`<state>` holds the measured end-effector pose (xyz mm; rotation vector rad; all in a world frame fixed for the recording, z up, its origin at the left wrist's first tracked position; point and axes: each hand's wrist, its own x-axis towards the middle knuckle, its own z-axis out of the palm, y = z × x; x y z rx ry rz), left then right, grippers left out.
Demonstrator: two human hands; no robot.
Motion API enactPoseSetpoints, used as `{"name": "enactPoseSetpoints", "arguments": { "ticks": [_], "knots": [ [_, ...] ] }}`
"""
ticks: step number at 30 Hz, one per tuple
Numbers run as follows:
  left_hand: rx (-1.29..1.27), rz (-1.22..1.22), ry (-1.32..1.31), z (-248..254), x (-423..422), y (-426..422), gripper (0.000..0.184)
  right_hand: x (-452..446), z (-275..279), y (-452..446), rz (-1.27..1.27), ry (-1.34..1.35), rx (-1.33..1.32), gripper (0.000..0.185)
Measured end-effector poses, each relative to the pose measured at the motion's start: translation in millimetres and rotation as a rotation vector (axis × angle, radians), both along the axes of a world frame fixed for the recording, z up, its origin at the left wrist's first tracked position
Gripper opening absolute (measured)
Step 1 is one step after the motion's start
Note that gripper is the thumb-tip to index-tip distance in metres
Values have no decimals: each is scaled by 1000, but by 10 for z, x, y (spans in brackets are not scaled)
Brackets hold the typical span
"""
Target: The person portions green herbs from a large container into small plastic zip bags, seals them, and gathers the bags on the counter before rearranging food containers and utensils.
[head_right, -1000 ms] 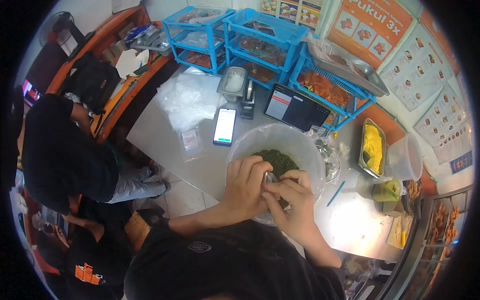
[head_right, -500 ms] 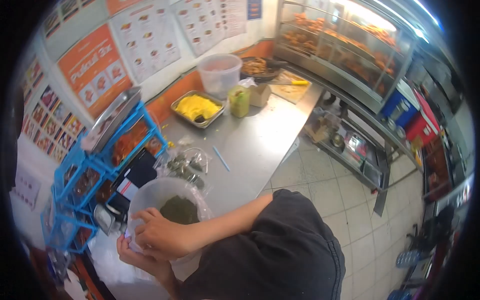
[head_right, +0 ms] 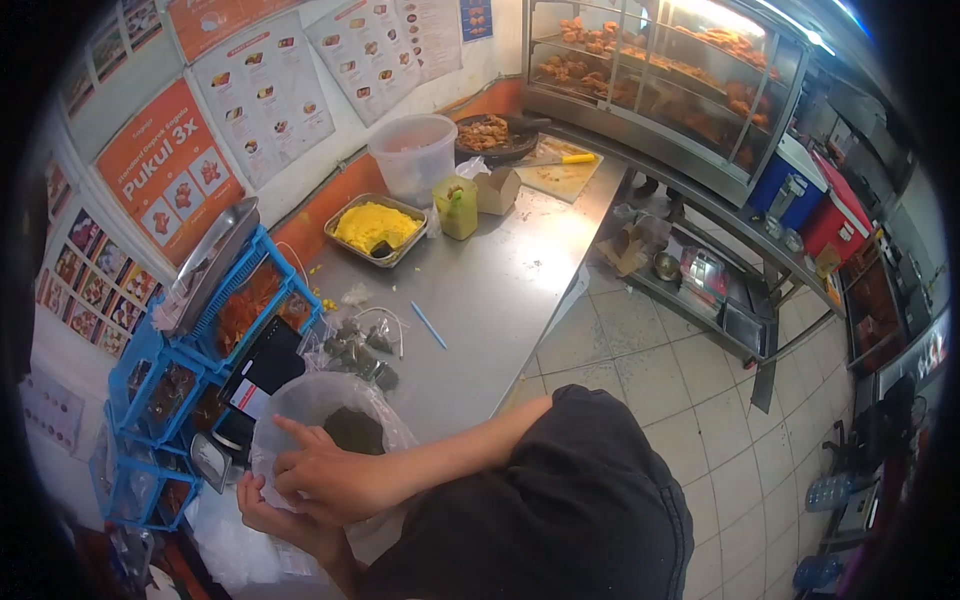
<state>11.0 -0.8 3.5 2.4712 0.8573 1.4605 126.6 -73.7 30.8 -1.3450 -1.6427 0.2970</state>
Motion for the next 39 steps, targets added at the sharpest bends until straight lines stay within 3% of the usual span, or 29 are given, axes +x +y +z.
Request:
{"name": "enactPoseSetpoints", "arguments": {
  "ticks": [4,10,22,28,34,39],
  "knots": [
    [-21,43,66,-43,-21,18,66,-75,-38,15,-64,39,68,12],
    [-73,21,16,15,-29,-17,63,64,78,-5,165,32,-68,18],
    [-60,-4,71,-17,-47,8,53,86,103,-40,86,-5,35,22],
    [-154,-35,-91,-7,1,-3,57,124,159,-50,125,111,97,17],
    [-268,-168,-307,24,-11,-39,55,210,199,-97,10,170,203,25],
    [-171,-357,-378,33,2,-193,67,763,79,-235,-339,164,397,45]
  ]
}}
